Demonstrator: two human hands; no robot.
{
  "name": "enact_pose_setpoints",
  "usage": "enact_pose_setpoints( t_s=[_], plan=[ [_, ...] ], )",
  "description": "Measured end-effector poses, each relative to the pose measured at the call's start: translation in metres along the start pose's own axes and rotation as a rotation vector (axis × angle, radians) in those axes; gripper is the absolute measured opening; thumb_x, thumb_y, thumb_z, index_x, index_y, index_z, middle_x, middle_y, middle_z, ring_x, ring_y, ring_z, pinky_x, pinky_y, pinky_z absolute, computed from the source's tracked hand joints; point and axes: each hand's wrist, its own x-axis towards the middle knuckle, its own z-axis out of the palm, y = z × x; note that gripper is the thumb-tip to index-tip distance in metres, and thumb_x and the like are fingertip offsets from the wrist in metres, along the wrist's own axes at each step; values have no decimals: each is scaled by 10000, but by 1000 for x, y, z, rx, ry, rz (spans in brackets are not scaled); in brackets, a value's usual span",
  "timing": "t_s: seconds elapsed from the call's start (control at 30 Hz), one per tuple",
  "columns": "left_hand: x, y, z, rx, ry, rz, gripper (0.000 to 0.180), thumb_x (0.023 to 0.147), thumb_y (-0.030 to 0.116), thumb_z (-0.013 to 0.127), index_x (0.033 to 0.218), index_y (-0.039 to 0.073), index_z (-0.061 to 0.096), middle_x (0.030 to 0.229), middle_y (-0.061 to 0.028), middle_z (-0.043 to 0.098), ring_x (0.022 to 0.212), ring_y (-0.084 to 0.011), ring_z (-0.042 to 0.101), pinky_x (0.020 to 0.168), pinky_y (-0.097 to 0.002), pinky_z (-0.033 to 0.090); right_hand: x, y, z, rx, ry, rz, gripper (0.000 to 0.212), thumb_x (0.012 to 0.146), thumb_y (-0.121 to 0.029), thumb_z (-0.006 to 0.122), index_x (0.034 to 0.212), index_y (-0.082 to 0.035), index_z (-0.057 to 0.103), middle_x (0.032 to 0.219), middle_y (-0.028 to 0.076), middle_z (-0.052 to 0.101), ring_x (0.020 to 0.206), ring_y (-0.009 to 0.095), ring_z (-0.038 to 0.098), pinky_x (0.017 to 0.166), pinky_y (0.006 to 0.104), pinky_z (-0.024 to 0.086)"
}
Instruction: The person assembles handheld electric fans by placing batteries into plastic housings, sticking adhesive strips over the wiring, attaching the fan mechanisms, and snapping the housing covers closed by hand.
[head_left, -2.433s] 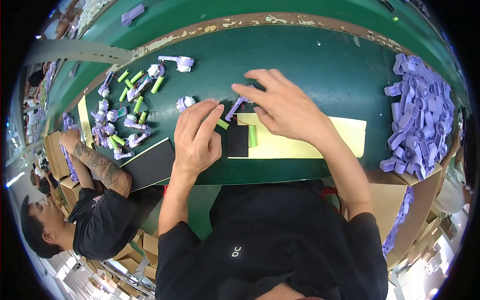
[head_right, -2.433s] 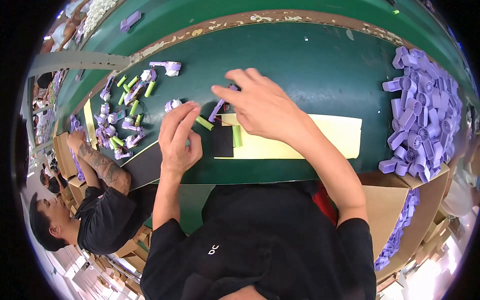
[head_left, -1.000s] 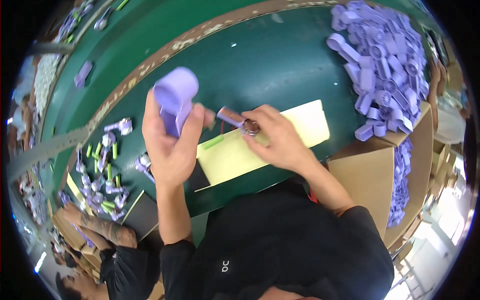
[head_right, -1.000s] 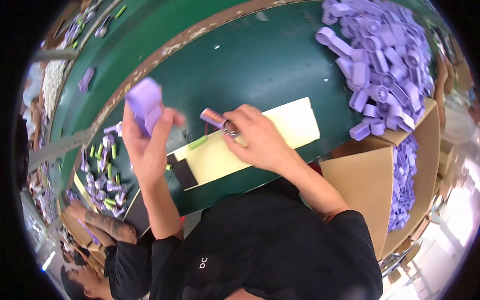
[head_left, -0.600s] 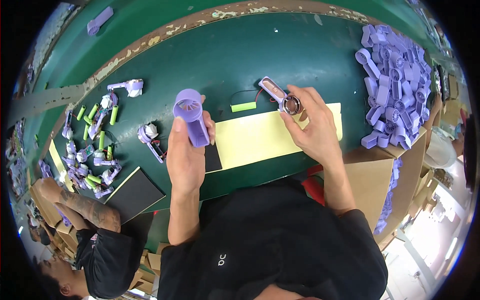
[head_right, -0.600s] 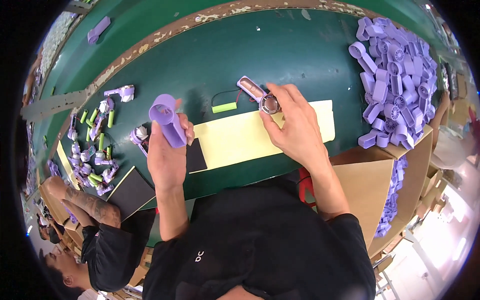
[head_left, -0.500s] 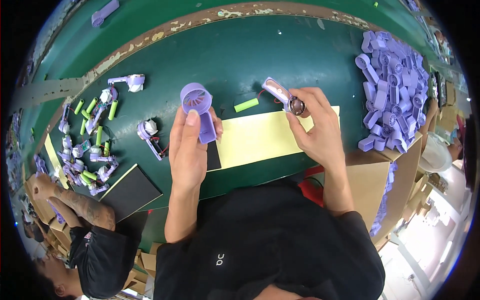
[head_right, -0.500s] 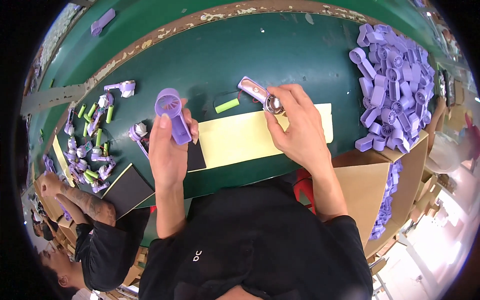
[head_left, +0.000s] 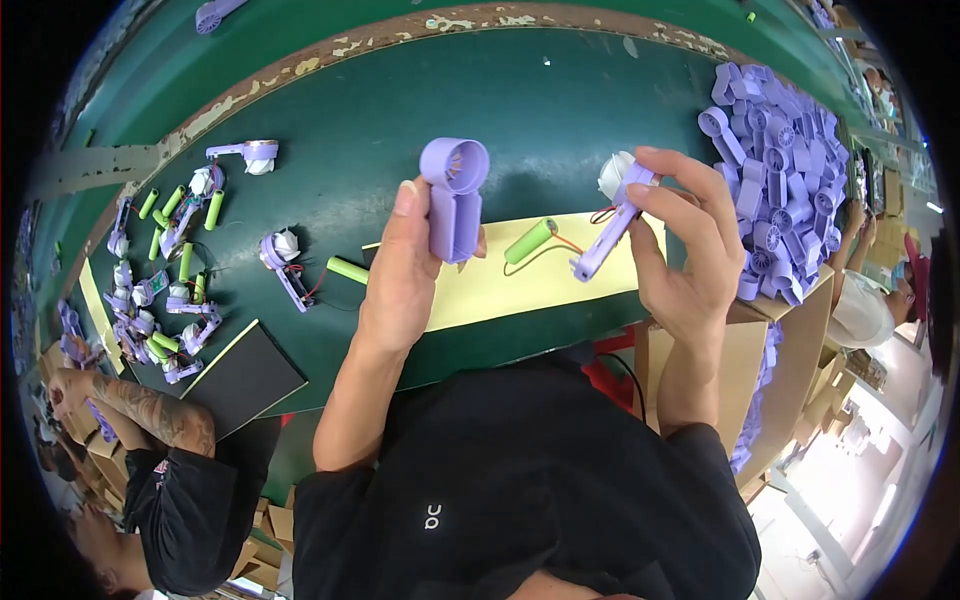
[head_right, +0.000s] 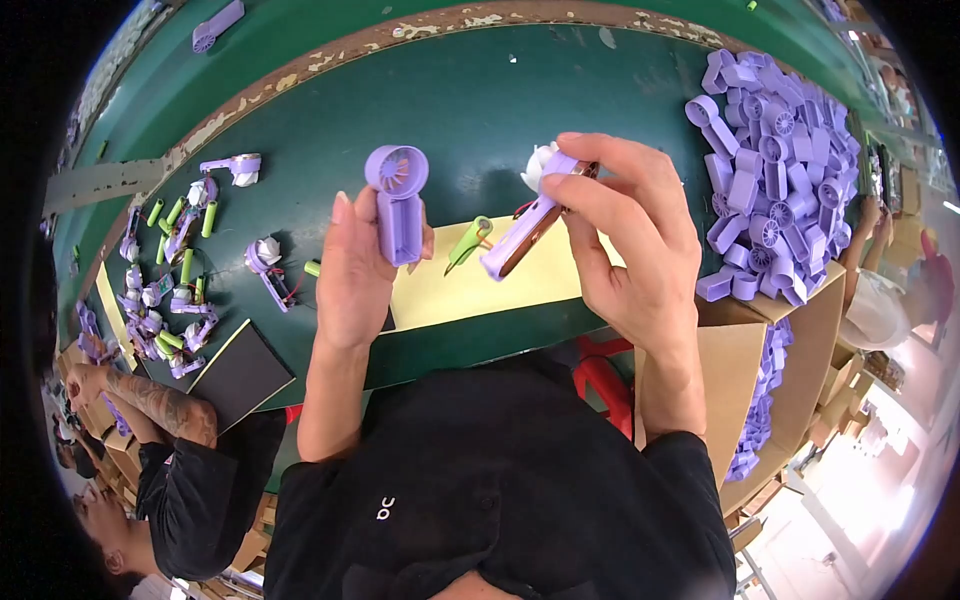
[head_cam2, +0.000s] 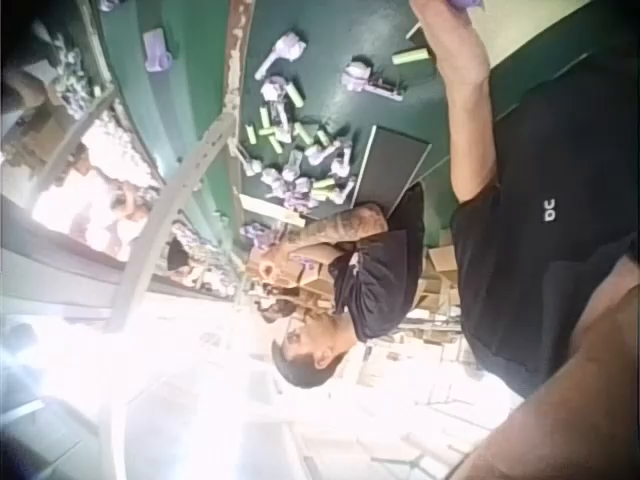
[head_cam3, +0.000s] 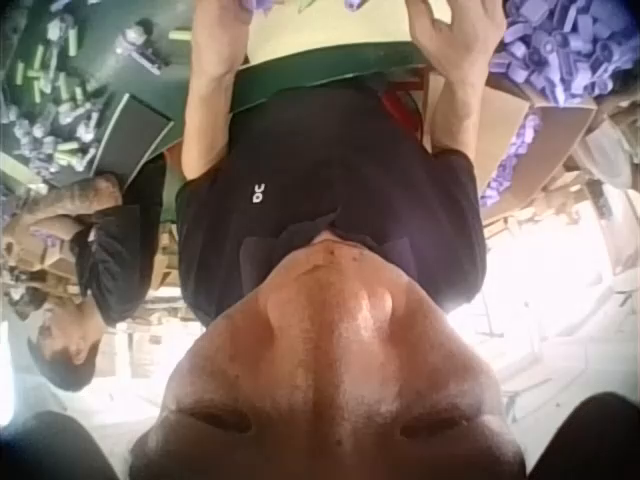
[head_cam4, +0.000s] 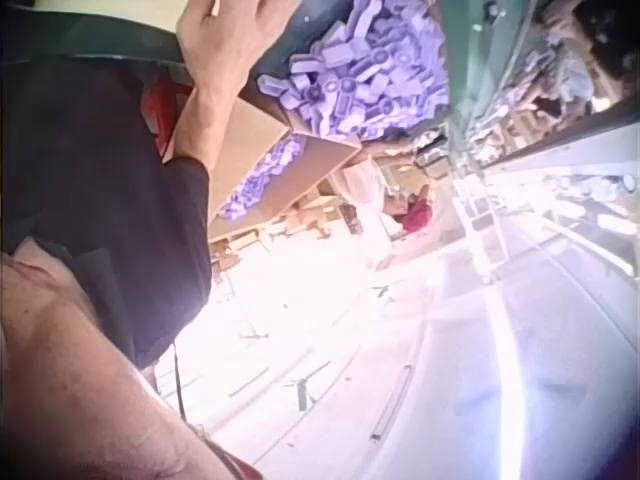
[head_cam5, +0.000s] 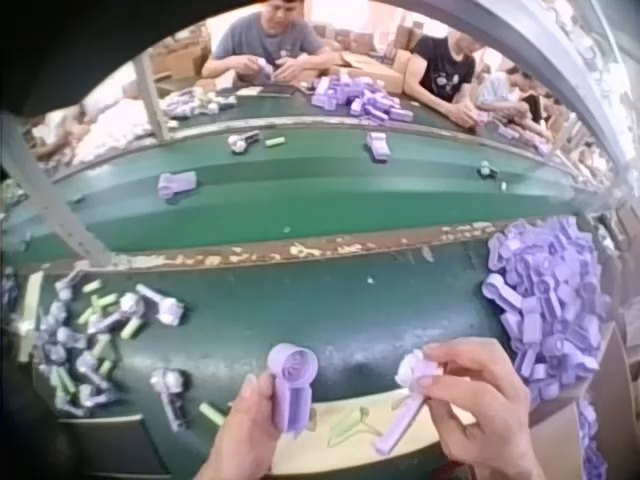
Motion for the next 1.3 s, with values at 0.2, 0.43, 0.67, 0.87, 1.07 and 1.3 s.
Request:
enact_pose_setpoints(
  t_s=[0.2, 0.43, 0.67, 0.87, 1.07, 1.3],
  plan=[
    [-3, 9, 23, 95, -50, -60, 778, 1112, 638, 211, 1430, -19, 482, 1092, -59, 560, 961, -154, 526, 905, -325, 428, 11, -3, 5, 149, 139, -115, 429, 738, 198, 730, 1080, -61, 749, 1194, 167, 709, 986, 281, 683, 645, 297, 583],
    [-10, 11, 28, 28, -173, -60, 793, 1117, 627, 209, 1474, -35, 461, 1151, -73, 571, 976, -162, 527, 935, -328, 445, 17, 3, 8, 158, 58, -137, 420, 753, 197, 704, 1078, -64, 757, 1214, 140, 716, 986, 274, 685, 664, 297, 570],
    [-11, 8, 22, -34, -259, -54, 748, 1135, 542, 226, 1503, -73, 439, 1245, -113, 632, 986, -183, 595, 888, -334, 472, 19, 2, 7, 71, 62, -123, 417, 757, 189, 720, 1083, -69, 761, 1217, 134, 717, 989, 266, 694, 692, 309, 589],
    [-11, 10, 26, -45, -266, -58, 644, 1088, 480, 452, 1506, -11, 442, 1108, -60, 588, 896, -132, 545, 819, -297, 456, 20, 1, 6, 53, 88, -119, 419, 757, 187, 723, 1086, -69, 763, 1215, 131, 716, 981, 259, 702, 721, 316, 599],
    [-13, 5, 26, -89, -243, -72, 815, 975, 406, 617, 1600, -21, 313, 1055, -75, 579, 783, -142, 559, 660, -282, 434, 16, 0, 7, 34, 54, -86, 437, 749, 176, 743, 1118, -58, 736, 1250, 165, 718, 1041, 272, 723, 840, 344, 606],
    [-19, 4, 32, -83, -197, -63, 874, 990, 295, 598, 1688, 48, 132, 1106, -92, 569, 714, -110, 496, 598, -266, 400, 17, -6, 14, 93, 77, -59, 421, 752, 175, 725, 1092, -69, 765, 1233, 116, 708, 980, 249, 700, 742, 319, 593]
  ],
)
